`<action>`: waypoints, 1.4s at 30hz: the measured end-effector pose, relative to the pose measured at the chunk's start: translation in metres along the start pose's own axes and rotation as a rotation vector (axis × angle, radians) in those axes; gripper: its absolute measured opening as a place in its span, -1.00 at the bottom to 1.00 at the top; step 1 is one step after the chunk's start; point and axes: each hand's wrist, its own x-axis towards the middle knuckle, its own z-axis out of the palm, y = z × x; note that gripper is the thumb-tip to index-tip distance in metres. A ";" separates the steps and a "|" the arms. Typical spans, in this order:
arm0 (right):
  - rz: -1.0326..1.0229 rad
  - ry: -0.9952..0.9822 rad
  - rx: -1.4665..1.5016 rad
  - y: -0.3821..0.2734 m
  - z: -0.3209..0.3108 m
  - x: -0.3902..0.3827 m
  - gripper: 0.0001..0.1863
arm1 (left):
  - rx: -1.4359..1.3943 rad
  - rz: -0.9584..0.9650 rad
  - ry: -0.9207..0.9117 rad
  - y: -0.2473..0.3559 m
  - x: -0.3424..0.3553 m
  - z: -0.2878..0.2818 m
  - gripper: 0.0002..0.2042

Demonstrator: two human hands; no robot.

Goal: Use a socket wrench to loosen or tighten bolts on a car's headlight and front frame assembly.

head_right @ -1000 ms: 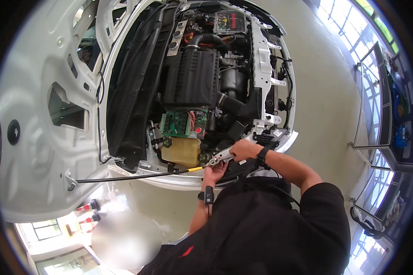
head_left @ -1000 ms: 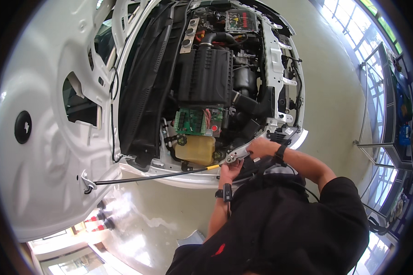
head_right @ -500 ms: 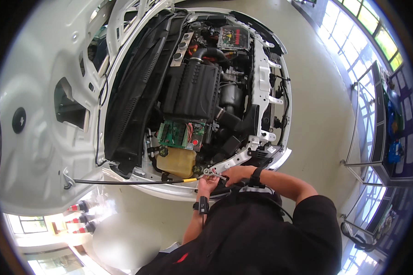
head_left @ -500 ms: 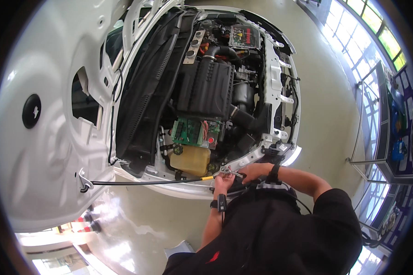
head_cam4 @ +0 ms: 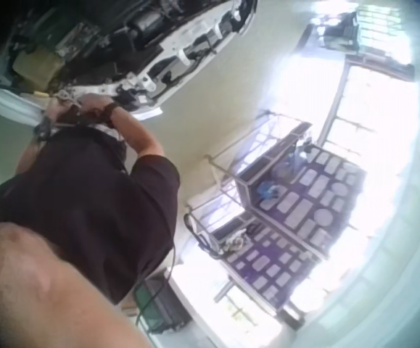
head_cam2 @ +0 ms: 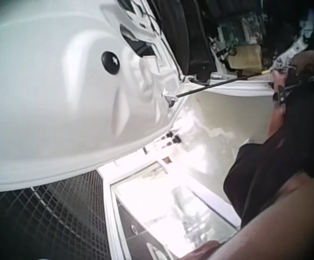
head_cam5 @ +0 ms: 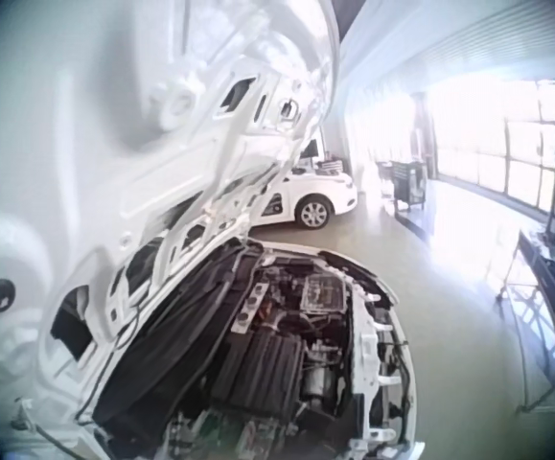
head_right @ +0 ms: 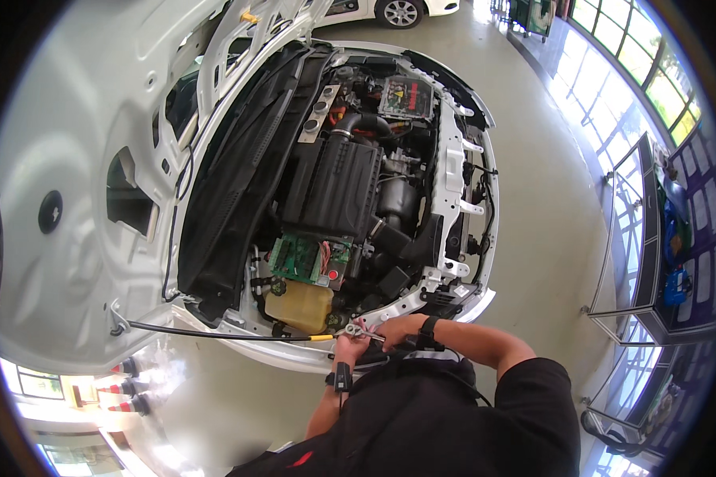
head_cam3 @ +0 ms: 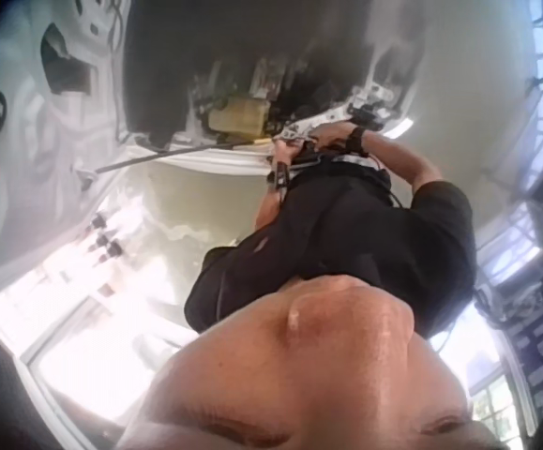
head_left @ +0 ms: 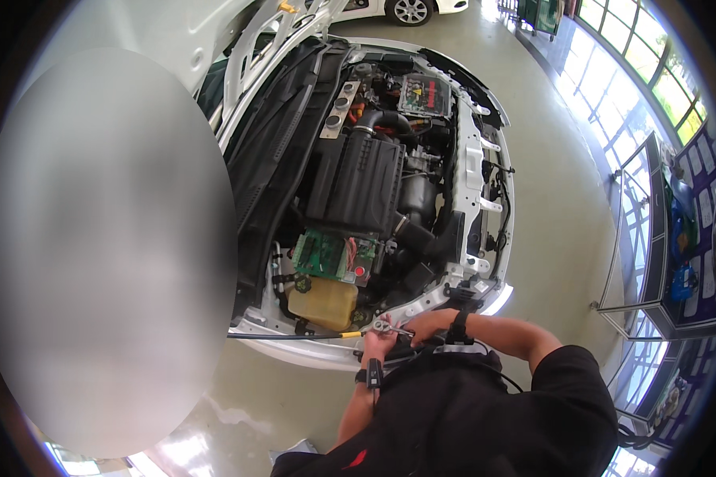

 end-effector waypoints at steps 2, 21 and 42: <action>0.082 0.245 -0.331 0.002 -0.004 -0.001 -0.77 | -0.033 -0.017 -0.002 -0.002 -0.002 0.004 -0.77; 0.049 0.288 -0.422 0.012 -0.022 0.009 -0.77 | 0.076 -0.071 -0.019 -0.002 0.001 -0.019 -0.79; -0.127 0.617 -0.588 0.021 -0.011 0.018 -0.81 | 0.301 0.036 0.174 -0.017 -0.003 -0.001 -0.84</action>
